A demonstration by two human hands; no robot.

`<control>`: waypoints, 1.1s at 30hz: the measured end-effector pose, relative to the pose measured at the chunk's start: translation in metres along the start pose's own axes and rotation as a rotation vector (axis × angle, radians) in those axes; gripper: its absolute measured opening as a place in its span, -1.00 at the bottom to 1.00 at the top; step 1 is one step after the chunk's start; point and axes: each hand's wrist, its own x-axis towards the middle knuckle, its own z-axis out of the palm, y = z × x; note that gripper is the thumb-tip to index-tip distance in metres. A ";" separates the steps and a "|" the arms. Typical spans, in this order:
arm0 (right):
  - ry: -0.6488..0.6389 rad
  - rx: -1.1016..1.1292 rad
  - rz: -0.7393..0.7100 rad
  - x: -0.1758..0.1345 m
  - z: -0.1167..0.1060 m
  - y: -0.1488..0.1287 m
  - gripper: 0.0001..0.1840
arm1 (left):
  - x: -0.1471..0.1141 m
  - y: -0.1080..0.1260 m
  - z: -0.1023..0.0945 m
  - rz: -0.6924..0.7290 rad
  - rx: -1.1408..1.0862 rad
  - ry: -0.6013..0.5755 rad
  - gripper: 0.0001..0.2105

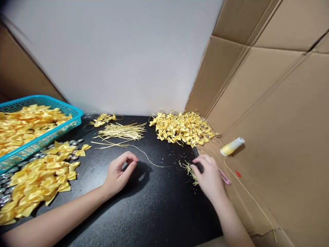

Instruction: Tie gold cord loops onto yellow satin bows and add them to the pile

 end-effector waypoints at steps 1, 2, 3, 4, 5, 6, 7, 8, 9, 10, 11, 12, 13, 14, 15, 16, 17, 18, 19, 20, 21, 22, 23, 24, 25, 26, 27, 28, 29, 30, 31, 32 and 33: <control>-0.109 0.042 -0.059 0.006 0.005 -0.018 -0.90 | -0.001 0.002 0.000 0.068 0.007 -0.047 -0.88; -0.212 0.070 -0.112 0.011 0.010 -0.036 -0.94 | -0.002 0.003 -0.001 0.145 0.018 -0.105 -0.88; -0.292 0.086 -0.151 0.017 0.016 -0.053 -0.97 | -0.003 0.006 -0.001 0.228 0.036 -0.175 -0.88; -0.336 0.091 -0.173 0.023 0.023 -0.068 -0.97 | -0.005 0.008 -0.001 0.310 0.061 -0.255 -0.88; -0.369 0.088 -0.194 0.030 0.029 -0.082 -0.94 | -0.006 0.010 -0.001 0.387 0.087 -0.333 -0.87; -0.392 0.081 -0.217 0.038 0.036 -0.095 -0.92 | -0.007 0.011 0.000 0.456 0.112 -0.408 -0.86; -0.419 0.069 -0.246 0.047 0.043 -0.106 -0.91 | -0.008 0.013 0.001 0.515 0.129 -0.463 -0.85; -0.434 0.038 -0.259 0.057 0.049 -0.116 -0.91 | -0.008 0.013 0.002 0.563 0.141 -0.499 -0.85; -0.457 0.008 -0.276 0.068 0.056 -0.126 -0.91 | -0.009 0.014 0.002 0.598 0.148 -0.514 -0.85; -0.456 0.000 -0.287 0.079 0.063 -0.134 -0.90 | -0.009 0.013 0.003 0.627 0.149 -0.511 -0.85; -0.459 -0.007 -0.295 0.091 0.070 -0.143 -0.89 | -0.009 0.013 0.004 0.647 0.152 -0.499 -0.85; -0.464 -0.017 -0.301 0.102 0.078 -0.151 -0.89 | -0.010 0.012 0.005 0.658 0.159 -0.488 -0.85; -0.469 -0.026 -0.312 0.113 0.085 -0.158 -0.88 | -0.010 0.011 0.005 0.662 0.166 -0.478 -0.86; -0.478 -0.033 -0.327 0.122 0.092 -0.165 -0.88 | -0.010 0.010 0.005 0.662 0.174 -0.479 -0.86; -0.490 -0.038 -0.345 0.129 0.098 -0.172 -0.88 | -0.010 0.009 0.005 0.658 0.182 -0.484 -0.87; -0.502 -0.044 -0.363 0.135 0.104 -0.178 -0.89 | -0.010 0.008 0.006 0.654 0.188 -0.496 -0.87; -0.515 -0.050 -0.377 0.140 0.110 -0.183 -0.90 | -0.011 0.008 0.006 0.649 0.193 -0.506 -0.87; -0.526 -0.056 -0.388 0.142 0.114 -0.187 -0.92 | -0.011 0.007 0.006 0.648 0.194 -0.513 -0.87; -0.535 -0.062 -0.395 0.144 0.118 -0.191 -0.94 | -0.011 0.007 0.006 0.648 0.195 -0.518 -0.87; -0.542 -0.067 -0.401 0.144 0.121 -0.193 -0.95 | -0.012 0.007 0.007 0.648 0.195 -0.519 -0.88; -0.547 -0.069 -0.407 0.143 0.123 -0.195 -0.93 | -0.012 0.006 0.007 0.643 0.193 -0.514 -0.88; -0.549 -0.070 -0.413 0.142 0.124 -0.196 -0.91 | -0.012 0.006 0.008 0.633 0.189 -0.504 -0.88; -0.549 -0.069 -0.420 0.140 0.126 -0.195 -0.88 | -0.012 0.005 0.008 0.616 0.180 -0.486 -0.88; -0.548 -0.064 -0.425 0.138 0.126 -0.194 -0.86 | -0.012 0.004 0.009 0.595 0.164 -0.460 -0.88; -0.546 -0.057 -0.428 0.136 0.126 -0.192 -0.85 | -0.011 0.004 0.009 0.568 0.142 -0.428 -0.87; -0.543 -0.046 -0.428 0.134 0.126 -0.190 -0.84 | -0.011 0.003 0.009 0.536 0.113 -0.391 -0.87; -0.540 -0.031 -0.423 0.132 0.125 -0.187 -0.85 | -0.010 0.003 0.009 0.499 0.081 -0.354 -0.86; -0.536 -0.013 -0.414 0.130 0.123 -0.183 -0.85 | -0.009 0.003 0.009 0.451 0.048 -0.313 -0.86; -0.531 0.007 -0.399 0.128 0.121 -0.179 -0.86 | -0.008 0.003 0.009 0.387 0.018 -0.271 -0.86; -0.524 0.029 -0.379 0.126 0.119 -0.175 -0.87 | -0.006 0.004 0.008 0.304 -0.006 -0.228 -0.86; -0.515 0.052 -0.355 0.124 0.116 -0.171 -0.87 | -0.005 0.004 0.008 0.202 -0.024 -0.183 -0.87; -0.508 0.074 -0.331 0.123 0.113 -0.168 -0.87 | -0.004 0.004 0.008 0.096 -0.035 -0.138 -0.87; -0.502 0.094 -0.308 0.121 0.110 -0.165 -0.87 | -0.003 0.004 0.009 -0.001 -0.038 -0.098 -0.88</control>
